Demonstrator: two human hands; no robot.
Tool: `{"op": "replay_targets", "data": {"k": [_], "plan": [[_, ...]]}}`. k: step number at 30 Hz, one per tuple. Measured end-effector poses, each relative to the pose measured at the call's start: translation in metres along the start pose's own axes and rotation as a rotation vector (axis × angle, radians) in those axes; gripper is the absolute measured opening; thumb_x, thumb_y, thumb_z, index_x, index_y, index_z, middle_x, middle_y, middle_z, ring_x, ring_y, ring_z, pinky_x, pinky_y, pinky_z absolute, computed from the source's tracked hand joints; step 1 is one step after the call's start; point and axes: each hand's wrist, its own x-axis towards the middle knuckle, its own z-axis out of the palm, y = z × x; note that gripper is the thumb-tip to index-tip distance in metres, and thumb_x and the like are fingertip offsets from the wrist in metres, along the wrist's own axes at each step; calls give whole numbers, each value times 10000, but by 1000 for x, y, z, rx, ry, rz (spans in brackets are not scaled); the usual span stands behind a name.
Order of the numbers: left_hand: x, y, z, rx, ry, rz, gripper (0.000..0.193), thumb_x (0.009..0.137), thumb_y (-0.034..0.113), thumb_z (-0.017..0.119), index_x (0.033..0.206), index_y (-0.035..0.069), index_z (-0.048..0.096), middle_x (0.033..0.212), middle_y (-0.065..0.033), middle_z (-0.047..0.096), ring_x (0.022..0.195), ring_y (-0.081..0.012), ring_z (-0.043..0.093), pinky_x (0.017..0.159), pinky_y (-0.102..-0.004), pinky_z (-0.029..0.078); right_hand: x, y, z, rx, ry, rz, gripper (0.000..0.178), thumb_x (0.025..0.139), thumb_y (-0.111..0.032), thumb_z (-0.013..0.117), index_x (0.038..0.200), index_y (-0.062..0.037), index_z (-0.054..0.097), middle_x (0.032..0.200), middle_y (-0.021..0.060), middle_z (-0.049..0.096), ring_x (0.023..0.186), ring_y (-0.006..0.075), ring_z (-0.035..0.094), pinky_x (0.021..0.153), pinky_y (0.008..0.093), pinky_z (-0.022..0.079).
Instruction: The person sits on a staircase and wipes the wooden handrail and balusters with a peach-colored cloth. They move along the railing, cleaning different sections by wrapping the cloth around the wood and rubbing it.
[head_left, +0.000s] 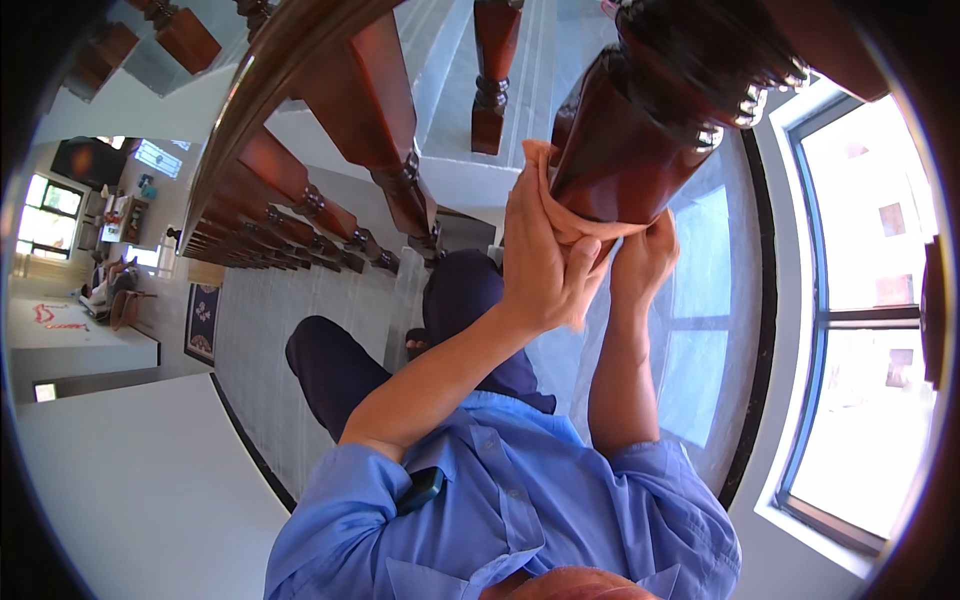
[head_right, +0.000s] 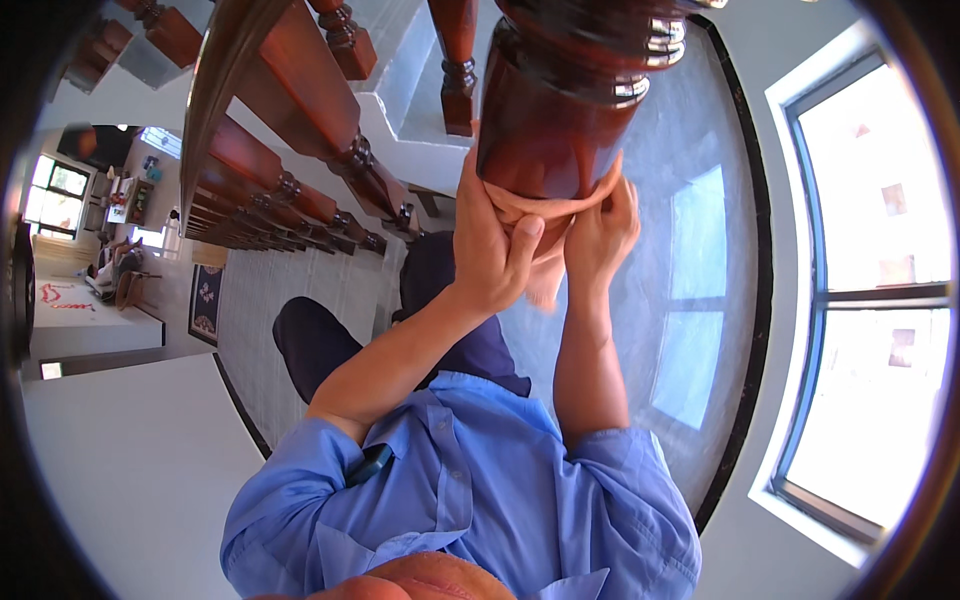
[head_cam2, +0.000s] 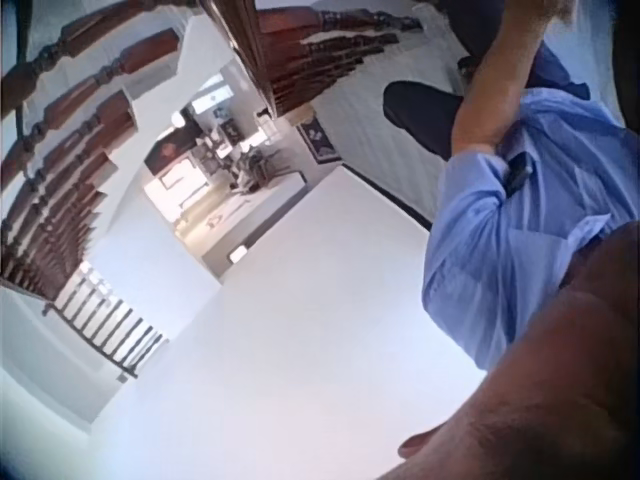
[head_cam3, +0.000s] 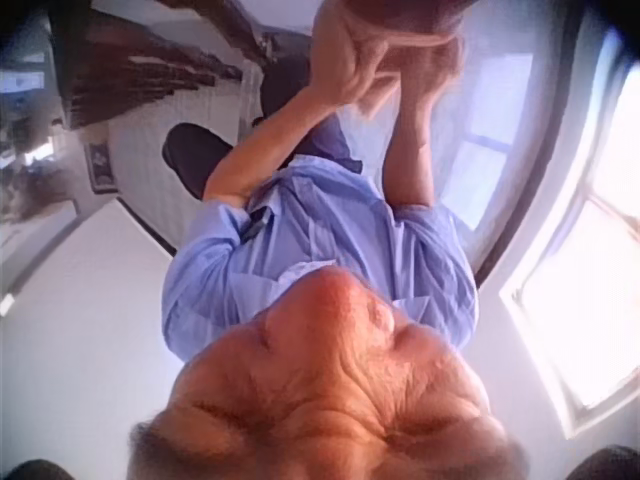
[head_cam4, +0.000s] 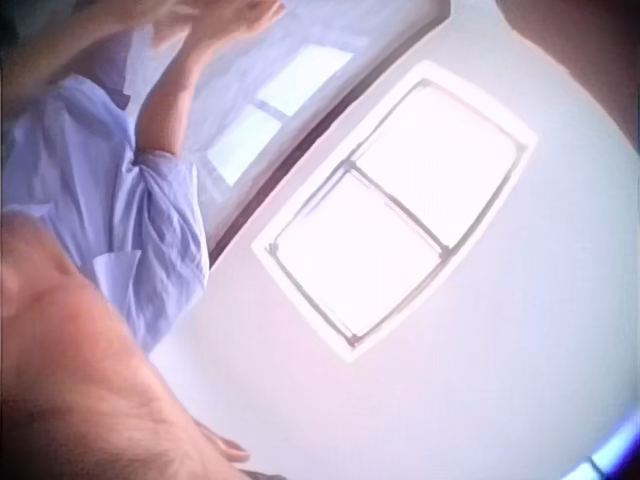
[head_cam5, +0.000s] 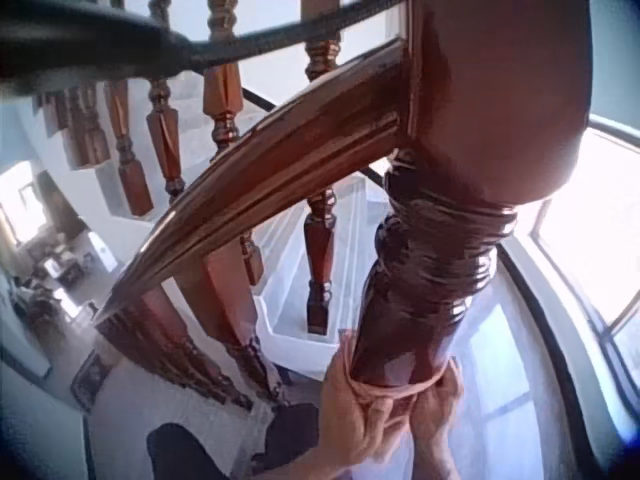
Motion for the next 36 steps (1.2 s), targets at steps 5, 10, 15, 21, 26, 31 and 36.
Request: {"op": "replay_targets", "data": {"k": [5, 10, 15, 21, 26, 31, 36], "plan": [[-6, 5, 11, 33, 38, -7, 977, 925, 242, 724, 1553, -172, 101, 1519, -412, 320, 1384, -566, 376, 1165, -612, 283, 23, -17, 20, 334, -81, 134, 167, 981, -113, 627, 1030, 24, 709, 967, 63, 725, 860, 173, 659, 790, 286, 508], [-8, 1, 15, 105, 85, 59, 1065, 930, 484, 729, 1553, -143, 137, 1506, -346, 380, 1357, -481, 468, 1147, -503, 373, 41, -10, 27, 416, -135, 3, 183, 993, -128, 620, 1049, 24, 704, 959, 56, 720, 851, 155, 652, 782, 279, 507], [6, -10, 6, 13, 15, 10, 1153, 749, 479, 879, 1522, -120, 268, 1462, -317, 447, 1299, -499, 512, 1085, -495, 449, 35, 9, 34, 208, -42, -353, 199, 1005, -143, 614, 1069, 24, 699, 952, 50, 716, 843, 138, 645, 774, 272, 507], [8, -35, -19, -54, -178, 56, 1044, 828, 481, 812, 1539, -79, 290, 1485, -279, 453, 1334, -468, 492, 1107, -489, 428, -28, 15, 27, 300, 76, -251, 271, 1086, -219, 519, 1124, 11, 657, 899, 39, 684, 818, 139, 629, 778, 291, 511], [-33, -44, -14, -26, -140, 22, 754, 1015, 261, 596, 1580, -78, 231, 1598, -275, 344, 1459, -429, 391, 1188, -442, 335, -69, 51, 29, 431, 79, -111, 334, 1127, -277, 430, 1194, -3, 609, 1125, 74, 636, 1022, 154, 616, 945, 316, 486], [-94, -63, -7, -60, -146, -264, 714, 1027, 128, 522, 1609, -64, 158, 1663, -271, 249, 1531, -419, 290, 1231, -446, 279, -89, 55, 34, 471, 87, -40, 348, 1128, -277, 436, 1341, -21, 536, 1285, 73, 601, 1181, 166, 582, 1041, 323, 451], [-91, -58, -4, -85, -218, -317, 753, 1029, 111, 530, 1619, -59, 94, 1676, -275, 204, 1550, -422, 243, 1252, -426, 240, -112, 119, 61, 669, -2, 251, 400, 1111, -265, 507, 1426, -19, 485, 1323, 56, 596, 1208, 150, 570, 1043, 306, 452]]}}
